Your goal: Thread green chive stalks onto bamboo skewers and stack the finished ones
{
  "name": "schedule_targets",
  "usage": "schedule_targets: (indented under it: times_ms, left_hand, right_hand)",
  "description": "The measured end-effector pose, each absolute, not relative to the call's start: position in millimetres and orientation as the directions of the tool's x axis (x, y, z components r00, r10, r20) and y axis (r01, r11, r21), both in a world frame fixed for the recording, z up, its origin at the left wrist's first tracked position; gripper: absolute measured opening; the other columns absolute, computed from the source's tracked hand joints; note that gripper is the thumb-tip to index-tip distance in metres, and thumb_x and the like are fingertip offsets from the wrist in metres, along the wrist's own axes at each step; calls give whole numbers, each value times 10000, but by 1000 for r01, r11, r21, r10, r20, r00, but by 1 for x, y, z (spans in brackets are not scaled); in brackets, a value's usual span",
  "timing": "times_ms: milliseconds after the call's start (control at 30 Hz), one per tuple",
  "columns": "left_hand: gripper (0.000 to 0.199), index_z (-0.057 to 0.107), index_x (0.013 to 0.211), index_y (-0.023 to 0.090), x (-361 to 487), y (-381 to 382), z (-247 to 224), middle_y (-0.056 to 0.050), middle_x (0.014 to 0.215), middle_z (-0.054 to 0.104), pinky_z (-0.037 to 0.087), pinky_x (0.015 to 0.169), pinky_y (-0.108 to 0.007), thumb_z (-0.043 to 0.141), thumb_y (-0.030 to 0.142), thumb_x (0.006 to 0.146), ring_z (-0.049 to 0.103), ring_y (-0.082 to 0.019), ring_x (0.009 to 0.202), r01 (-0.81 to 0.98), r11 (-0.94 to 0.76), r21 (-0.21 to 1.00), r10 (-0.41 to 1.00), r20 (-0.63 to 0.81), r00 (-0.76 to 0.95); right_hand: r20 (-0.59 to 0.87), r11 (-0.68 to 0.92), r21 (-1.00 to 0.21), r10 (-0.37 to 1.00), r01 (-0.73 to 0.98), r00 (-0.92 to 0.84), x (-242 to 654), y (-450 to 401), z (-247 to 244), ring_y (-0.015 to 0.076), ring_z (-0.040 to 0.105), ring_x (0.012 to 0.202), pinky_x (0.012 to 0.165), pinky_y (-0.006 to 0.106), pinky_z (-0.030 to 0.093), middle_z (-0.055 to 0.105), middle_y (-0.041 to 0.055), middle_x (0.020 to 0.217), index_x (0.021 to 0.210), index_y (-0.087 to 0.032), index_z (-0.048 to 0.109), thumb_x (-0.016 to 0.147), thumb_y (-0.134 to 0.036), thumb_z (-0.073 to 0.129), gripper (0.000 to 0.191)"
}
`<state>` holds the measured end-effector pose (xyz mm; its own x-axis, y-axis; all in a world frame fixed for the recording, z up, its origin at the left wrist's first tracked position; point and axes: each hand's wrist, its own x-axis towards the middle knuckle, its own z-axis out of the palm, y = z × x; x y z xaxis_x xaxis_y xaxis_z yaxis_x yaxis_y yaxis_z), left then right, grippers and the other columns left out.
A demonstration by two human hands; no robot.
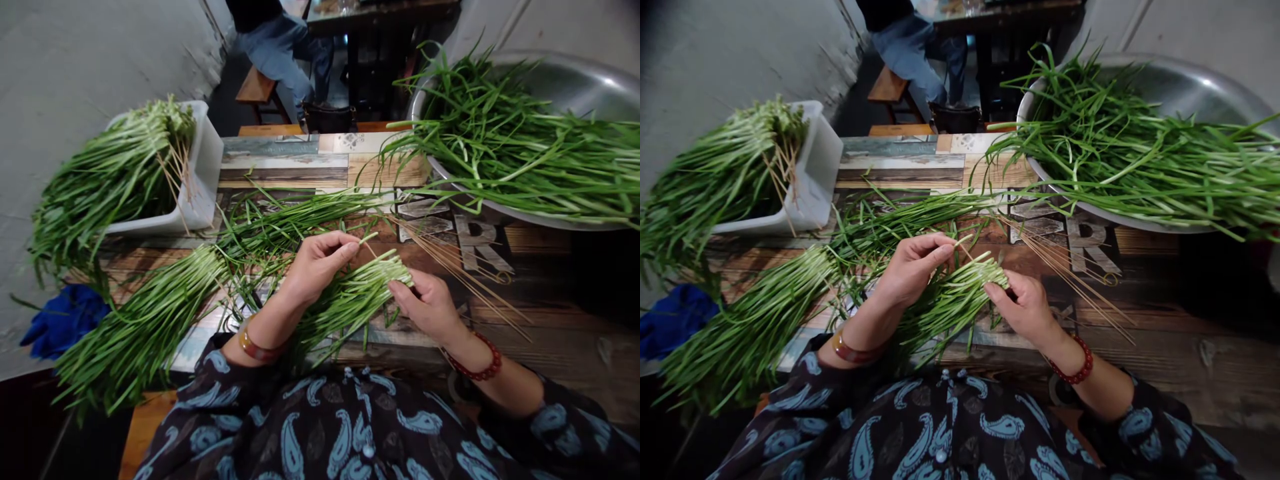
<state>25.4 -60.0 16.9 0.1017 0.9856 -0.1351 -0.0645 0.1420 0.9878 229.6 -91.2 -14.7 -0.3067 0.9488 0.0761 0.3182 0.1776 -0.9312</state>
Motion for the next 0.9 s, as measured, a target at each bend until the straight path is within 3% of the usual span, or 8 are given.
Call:
schedule_targets:
  times_ms: [433, 900]
  left_hand:
    - [236, 741, 778, 151, 26, -60, 16, 12, 611, 602, 367, 526, -207, 771, 378, 722, 484, -76, 546, -143, 233, 962, 972, -226, 64]
    - [231, 737, 773, 149, 25, -59, 14, 12, 662, 596, 385, 523, -199, 782, 368, 715, 491, -71, 569, -171, 202, 964, 979, -194, 62]
  right_hand:
    - [100, 207, -929, 938, 306, -333, 229, -91, -13, 77, 374, 466, 486, 207, 322, 430, -60, 504, 651, -186, 509, 900, -279, 533, 267]
    - [86, 202, -929, 933, 310, -350, 229, -90, -11, 86, 376, 478, 486, 211, 330, 431, -52, 509, 655, -183, 535, 892, -306, 530, 268]
